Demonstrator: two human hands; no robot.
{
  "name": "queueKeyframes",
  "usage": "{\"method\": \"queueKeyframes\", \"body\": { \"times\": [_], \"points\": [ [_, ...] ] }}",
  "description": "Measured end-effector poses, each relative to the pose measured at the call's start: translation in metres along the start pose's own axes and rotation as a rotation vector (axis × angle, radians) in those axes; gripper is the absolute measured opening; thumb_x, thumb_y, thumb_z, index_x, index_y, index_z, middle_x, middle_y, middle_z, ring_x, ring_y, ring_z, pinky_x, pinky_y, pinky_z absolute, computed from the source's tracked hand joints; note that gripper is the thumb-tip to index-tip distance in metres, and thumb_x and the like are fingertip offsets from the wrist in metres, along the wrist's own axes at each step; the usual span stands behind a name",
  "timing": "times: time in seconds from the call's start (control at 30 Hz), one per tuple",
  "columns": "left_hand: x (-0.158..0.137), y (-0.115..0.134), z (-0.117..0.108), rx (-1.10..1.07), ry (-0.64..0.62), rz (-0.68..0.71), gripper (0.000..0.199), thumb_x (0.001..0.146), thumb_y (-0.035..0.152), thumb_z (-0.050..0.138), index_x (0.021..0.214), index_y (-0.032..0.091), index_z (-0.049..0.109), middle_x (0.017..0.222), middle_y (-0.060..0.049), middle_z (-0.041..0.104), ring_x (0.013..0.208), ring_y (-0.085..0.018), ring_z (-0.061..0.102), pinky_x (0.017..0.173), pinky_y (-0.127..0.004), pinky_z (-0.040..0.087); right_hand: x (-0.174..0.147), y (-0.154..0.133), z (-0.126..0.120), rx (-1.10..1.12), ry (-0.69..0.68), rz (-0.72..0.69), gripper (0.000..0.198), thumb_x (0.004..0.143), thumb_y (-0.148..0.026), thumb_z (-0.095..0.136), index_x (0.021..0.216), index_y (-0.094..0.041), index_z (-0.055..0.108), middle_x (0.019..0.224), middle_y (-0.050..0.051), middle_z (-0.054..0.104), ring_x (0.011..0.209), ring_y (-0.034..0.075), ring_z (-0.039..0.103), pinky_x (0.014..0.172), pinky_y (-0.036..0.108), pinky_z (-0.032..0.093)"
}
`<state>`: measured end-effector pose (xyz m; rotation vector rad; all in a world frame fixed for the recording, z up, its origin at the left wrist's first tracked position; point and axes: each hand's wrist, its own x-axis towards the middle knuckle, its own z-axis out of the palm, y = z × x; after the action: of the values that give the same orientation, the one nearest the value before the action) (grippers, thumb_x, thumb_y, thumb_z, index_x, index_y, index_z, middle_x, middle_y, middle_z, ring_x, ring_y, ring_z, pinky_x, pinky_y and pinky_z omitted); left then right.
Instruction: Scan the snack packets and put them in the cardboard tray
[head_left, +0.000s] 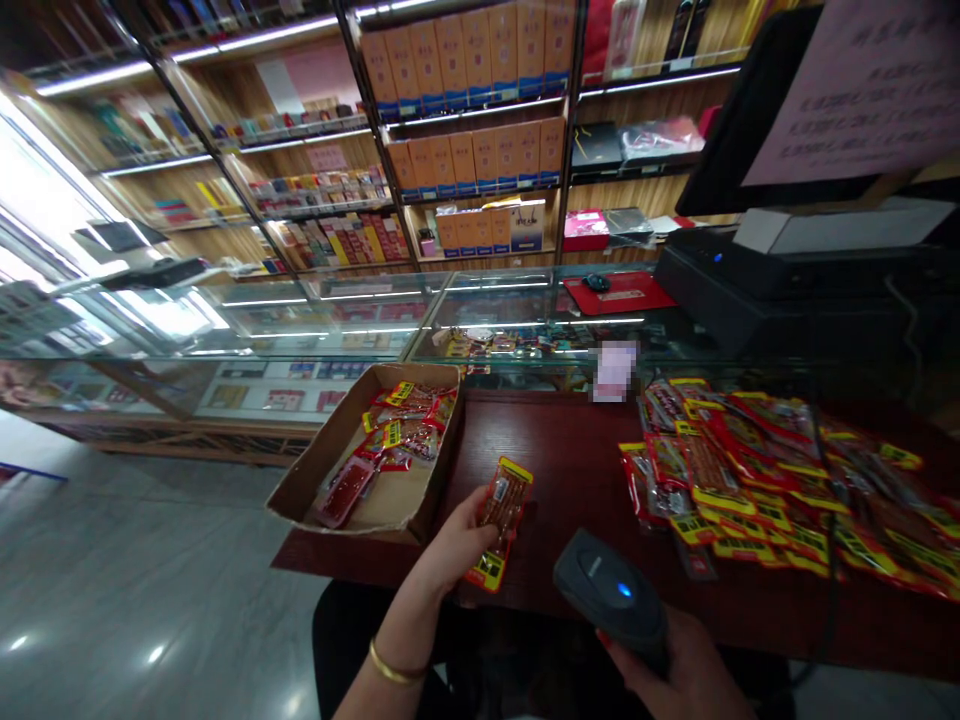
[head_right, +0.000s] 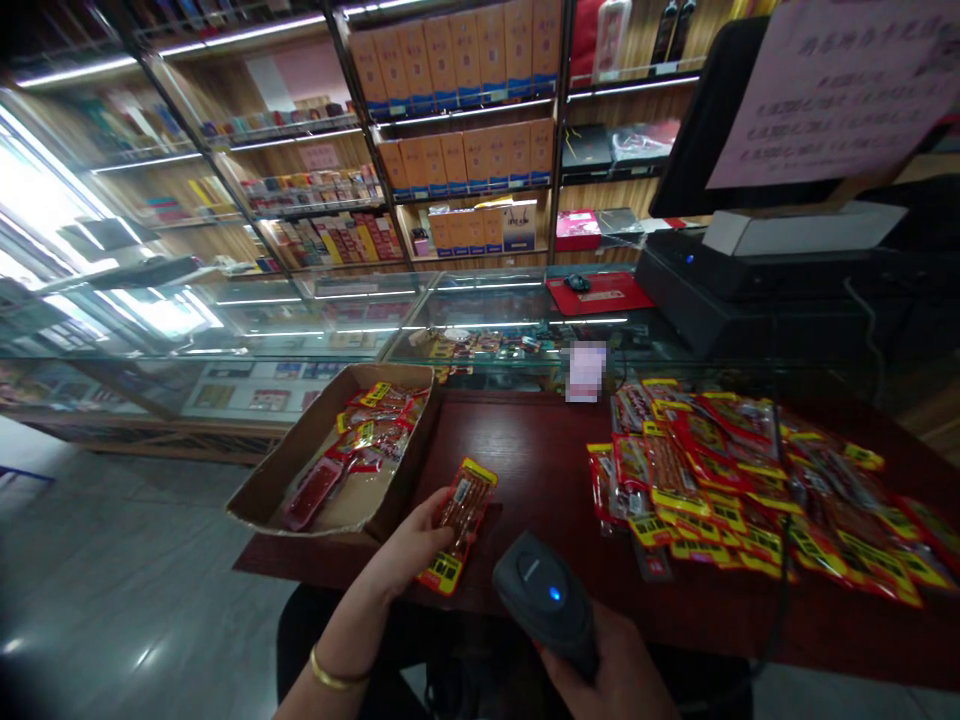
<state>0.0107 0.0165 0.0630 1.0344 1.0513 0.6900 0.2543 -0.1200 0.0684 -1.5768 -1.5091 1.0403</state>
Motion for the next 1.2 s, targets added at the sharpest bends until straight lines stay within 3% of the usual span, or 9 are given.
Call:
{"method": "queueKeyframes", "body": {
  "times": [0.2,0.4,0.57,0.7,0.83,1.0,1.1,1.2],
  "points": [
    [-0.004,0.009,0.002,0.177,-0.006,0.002,0.043,0.065,0.008,0.058,0.107,0.016,0.067,0.091,-0.004,0.074,0.081,-0.02,0.068,0.073,-0.027,0.048,-0.002,0.001,-0.003,0.015,0.045,0.016,0.03,0.083,-0.046,0.064,0.079,-0.018,0.076,0.057,0.006,0.07,0.052,0.02,0.062,0.06,0.028,0.055],
    [-0.004,0.008,0.006,0.07,-0.018,0.015,0.058,0.06,0.006,0.056,0.116,0.018,0.068,0.095,-0.002,0.076,0.087,-0.019,0.068,0.079,-0.027,0.05,0.001,0.013,0.001,0.089,0.075,0.071,0.028,0.079,-0.046,0.069,0.074,-0.019,0.073,0.053,0.003,0.066,0.048,0.018,0.058,0.05,0.026,0.046],
    [0.015,0.011,0.018,0.062,0.063,0.061,0.055,0.065,0.011,0.063,0.119,0.019,0.068,0.099,-0.001,0.077,0.086,-0.019,0.069,0.077,-0.026,0.05,0.013,0.047,0.023,0.372,0.203,0.236,0.043,0.074,-0.06,0.073,0.075,-0.018,0.067,0.056,0.002,0.065,0.049,0.017,0.061,0.053,0.028,0.049],
    [0.044,0.035,0.06,0.002,-0.081,0.112,0.038,0.068,0.016,0.066,0.105,0.018,0.074,0.088,-0.001,0.078,0.078,-0.018,0.07,0.074,-0.026,0.052,0.022,0.068,0.03,0.664,0.264,0.235,0.059,0.062,-0.07,0.079,0.083,-0.015,0.066,0.055,0.001,0.063,0.043,0.015,0.056,0.046,0.028,0.046],
    [0.083,0.053,0.119,0.006,-0.23,0.111,0.033,0.07,0.021,0.063,0.1,0.016,0.075,0.086,-0.004,0.079,0.074,-0.017,0.071,0.069,-0.025,0.053,0.022,0.083,0.028,0.874,0.242,0.132,0.054,0.067,-0.064,0.08,0.085,-0.015,0.068,0.055,0.0,0.062,0.04,0.011,0.053,0.042,0.024,0.042],
    [0.131,0.051,0.185,0.123,-0.312,0.117,0.031,0.07,0.016,0.061,0.097,0.012,0.075,0.082,-0.008,0.078,0.071,-0.02,0.072,0.07,-0.029,0.056,0.017,0.093,0.027,1.077,0.274,0.129,0.05,0.07,-0.06,0.081,0.089,-0.016,0.069,0.056,0.0,0.064,0.04,0.01,0.053,0.04,0.021,0.04],
    [0.146,0.045,0.207,0.241,-0.338,0.155,0.03,0.072,0.017,0.063,0.099,0.013,0.075,0.086,-0.008,0.078,0.083,-0.025,0.074,0.077,-0.035,0.058,0.014,0.089,0.027,1.151,0.296,0.133,0.048,0.07,-0.057,0.083,0.091,-0.016,0.07,0.058,0.0,0.065,0.042,0.009,0.054,0.041,0.019,0.04],
    [0.152,0.04,0.208,0.38,-0.282,0.238,0.022,0.072,0.023,0.07,0.092,0.015,0.076,0.101,-0.012,0.076,0.11,-0.035,0.067,0.099,-0.047,0.05,0.013,0.086,0.026,1.183,0.269,0.102,0.047,0.071,-0.056,0.083,0.09,-0.016,0.07,0.057,0.0,0.065,0.04,0.009,0.053,0.04,0.019,0.04]
  ]
}}
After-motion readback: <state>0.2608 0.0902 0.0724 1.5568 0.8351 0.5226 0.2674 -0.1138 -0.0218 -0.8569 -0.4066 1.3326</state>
